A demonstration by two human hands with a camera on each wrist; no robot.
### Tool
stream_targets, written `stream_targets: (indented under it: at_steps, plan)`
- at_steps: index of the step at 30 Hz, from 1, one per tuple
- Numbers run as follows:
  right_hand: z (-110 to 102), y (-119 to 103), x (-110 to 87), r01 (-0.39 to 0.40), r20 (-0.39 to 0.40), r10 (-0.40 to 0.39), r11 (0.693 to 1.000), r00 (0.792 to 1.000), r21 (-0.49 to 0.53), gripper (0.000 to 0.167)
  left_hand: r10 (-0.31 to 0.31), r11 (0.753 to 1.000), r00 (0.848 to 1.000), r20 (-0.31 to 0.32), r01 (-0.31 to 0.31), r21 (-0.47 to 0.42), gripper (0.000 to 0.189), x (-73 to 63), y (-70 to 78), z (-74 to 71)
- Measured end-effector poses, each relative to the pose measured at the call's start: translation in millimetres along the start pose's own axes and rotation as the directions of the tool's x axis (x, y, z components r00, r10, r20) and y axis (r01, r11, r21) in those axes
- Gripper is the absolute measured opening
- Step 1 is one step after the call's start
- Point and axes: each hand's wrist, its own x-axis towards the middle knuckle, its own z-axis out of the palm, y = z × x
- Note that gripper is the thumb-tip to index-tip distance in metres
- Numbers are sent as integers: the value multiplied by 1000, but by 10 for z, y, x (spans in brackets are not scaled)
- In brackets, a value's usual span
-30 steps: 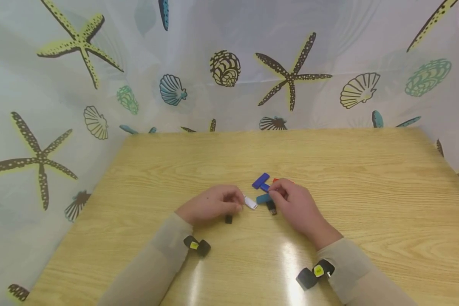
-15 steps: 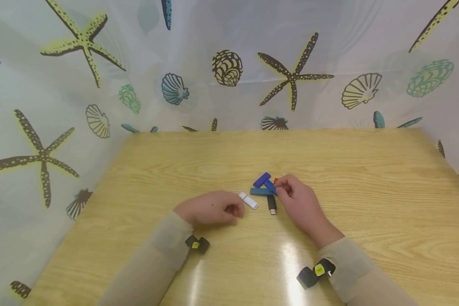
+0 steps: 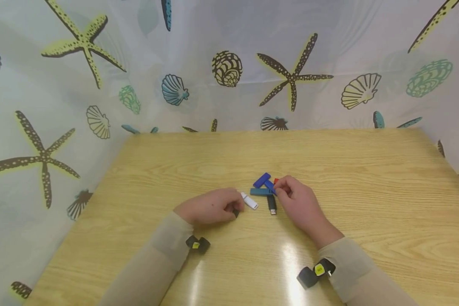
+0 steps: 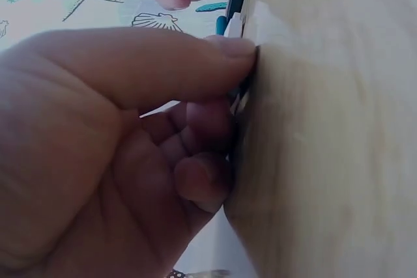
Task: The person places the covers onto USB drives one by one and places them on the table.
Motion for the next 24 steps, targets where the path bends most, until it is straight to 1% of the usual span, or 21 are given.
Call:
stream_targets:
  at_steps: [3, 6, 9, 13, 16, 19, 22, 24]
  plan:
    - [3, -1, -4, -1, 0, 1, 1000, 1000, 1, 18, -18, 1000, 1000, 4, 18, 3, 16, 8, 8, 6]
    - [6, 2, -8, 2, 1, -2, 1000, 1000, 3, 17, -32, 999, 999, -5, 32, -6, 14, 7, 15, 17]
    - [9, 7, -9, 6, 2, -6, 1000, 1000, 1, 17, -57, 997, 998, -23, 56, -52, 10, -4, 6, 31]
    - [13, 11, -7, 10, 2, -10, 1000, 1000, -5, 16, -87, 986, 995, -50, 78, -150, 7, -16, -24, 41]
    - [13, 12, -5, 18, 0, -18, 1000, 1000, -8, 16, -80, 978, 995, -63, 66, -196, 11, -16, -40, 36]
    - [11, 5, -5, 29, 3, -29, 999, 1000, -19, 14, -65, 978, 996, -68, 50, -202, 15, -17, -44, 25]
    - [6, -9, -1, 44, 31, -42, 997, 999, -56, 11, -63, 979, 995, -71, 48, -198, 18, -13, -52, 22]
    - [7, -26, 5, 58, 64, -52, 994, 997, -95, 10, -68, 977, 995, -73, 51, -207, 17, -6, -64, 30]
